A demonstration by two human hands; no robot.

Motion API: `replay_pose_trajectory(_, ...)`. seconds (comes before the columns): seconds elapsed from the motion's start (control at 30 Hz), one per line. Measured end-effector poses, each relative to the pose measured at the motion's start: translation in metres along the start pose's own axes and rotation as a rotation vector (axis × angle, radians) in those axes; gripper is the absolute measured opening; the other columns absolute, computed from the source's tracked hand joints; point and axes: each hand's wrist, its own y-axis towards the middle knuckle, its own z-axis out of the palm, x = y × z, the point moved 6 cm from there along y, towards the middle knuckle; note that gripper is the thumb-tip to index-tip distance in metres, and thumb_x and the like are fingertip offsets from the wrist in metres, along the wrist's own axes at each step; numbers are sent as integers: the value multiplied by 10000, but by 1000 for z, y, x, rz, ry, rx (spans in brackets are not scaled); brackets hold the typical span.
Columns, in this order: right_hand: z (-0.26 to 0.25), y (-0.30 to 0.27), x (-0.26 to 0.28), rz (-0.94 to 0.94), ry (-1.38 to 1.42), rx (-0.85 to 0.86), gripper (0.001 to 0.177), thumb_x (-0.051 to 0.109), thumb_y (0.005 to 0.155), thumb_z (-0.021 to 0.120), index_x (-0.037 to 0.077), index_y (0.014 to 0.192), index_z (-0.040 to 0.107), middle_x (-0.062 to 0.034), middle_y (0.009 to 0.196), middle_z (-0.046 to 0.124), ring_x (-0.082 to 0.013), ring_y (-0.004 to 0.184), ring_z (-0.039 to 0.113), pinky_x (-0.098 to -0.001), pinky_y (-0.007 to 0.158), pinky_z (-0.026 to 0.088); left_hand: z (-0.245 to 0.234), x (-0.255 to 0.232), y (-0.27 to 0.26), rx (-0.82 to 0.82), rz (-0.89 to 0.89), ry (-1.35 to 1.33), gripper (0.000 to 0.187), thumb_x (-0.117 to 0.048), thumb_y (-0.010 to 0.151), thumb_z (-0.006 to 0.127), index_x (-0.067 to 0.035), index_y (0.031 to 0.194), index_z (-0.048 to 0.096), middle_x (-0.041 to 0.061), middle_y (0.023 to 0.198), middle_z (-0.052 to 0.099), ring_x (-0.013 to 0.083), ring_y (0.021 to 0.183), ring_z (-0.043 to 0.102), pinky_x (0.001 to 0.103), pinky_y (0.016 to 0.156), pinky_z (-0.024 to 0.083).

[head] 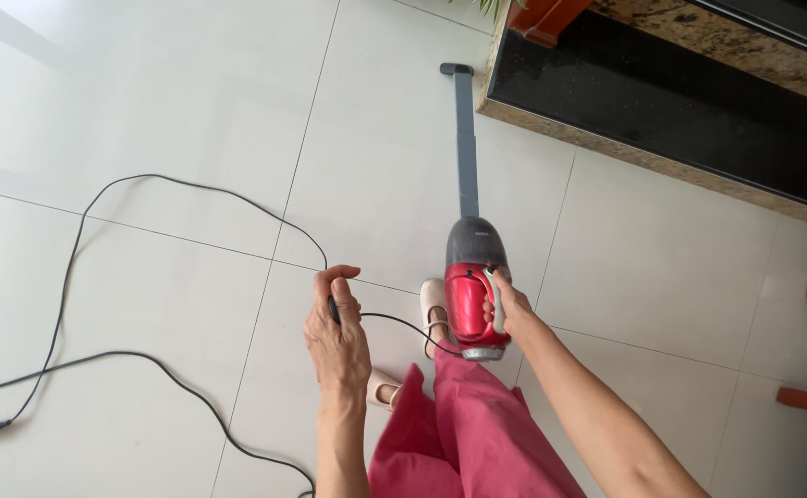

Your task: Vacuuming a tiled floor using a handheld vacuum cleaner while managing its power cord.

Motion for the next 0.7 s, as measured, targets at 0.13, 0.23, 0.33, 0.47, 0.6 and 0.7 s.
replay_pose_trajectory(0.13, 34, 28, 30, 23, 77, 75, 589, 608, 968, 568, 56, 766, 574, -106, 590, 571, -233, 463, 537, -393, 439, 473, 10, -10, 10, -22, 47, 82, 429, -419, 1085, 344, -126, 1132, 653, 48, 662, 513, 199, 628, 512, 368, 631, 436)
replay_pose_trajectory(0.23, 69, 46, 69, 70, 173, 114, 594, 617, 986, 537, 69, 759, 563, -89, 582, 553, -227, 481, 534, -393, 460, 477, 15, -15, 19, -95, 79, 62, 408, -404, 1096, 356, -116, 1122, 645, 21, 678, 544, 162, 668, 544, 343, 649, 455)
replay_pose_trajectory(0.33, 99, 65, 119, 142, 245, 148, 606, 623, 1003, 496, 72, 763, 569, -73, 577, 546, -218, 489, 529, -379, 473, 478, 24, -20, 34, -169, 80, -22, 382, -374, 1102, 360, -113, 1118, 639, 4, 730, 552, 138, 697, 561, 326, 653, 463)
replay_pose_trajectory(0.47, 127, 87, 189, 220, 323, 261, 590, 627, 1031, 422, 101, 810, 574, -36, 575, 538, -180, 491, 522, -339, 484, 489, 38, -22, 50, -177, -72, 0, 383, -388, 1091, 377, -128, 1134, 655, 30, 657, 488, 154, 621, 474, 342, 587, 412)
replay_pose_trajectory(0.6, 139, 48, 258, 218, 306, 233, 575, 596, 1062, 362, 112, 913, 634, -1, 587, 540, -129, 504, 528, -280, 488, 490, 48, -22, 61, -145, -135, 13, 416, -418, 1102, 361, -132, 1144, 659, 60, 614, 416, 185, 573, 391, 370, 558, 344)
replay_pose_trajectory(0.7, 134, 33, 279, 224, 298, 175, 545, 572, 1082, 377, 116, 914, 624, 16, 595, 553, -104, 513, 528, -264, 487, 481, 46, -28, 61, -190, -93, -5, 422, -426, 1087, 346, -142, 1143, 652, 22, 636, 503, 158, 595, 494, 349, 577, 423)
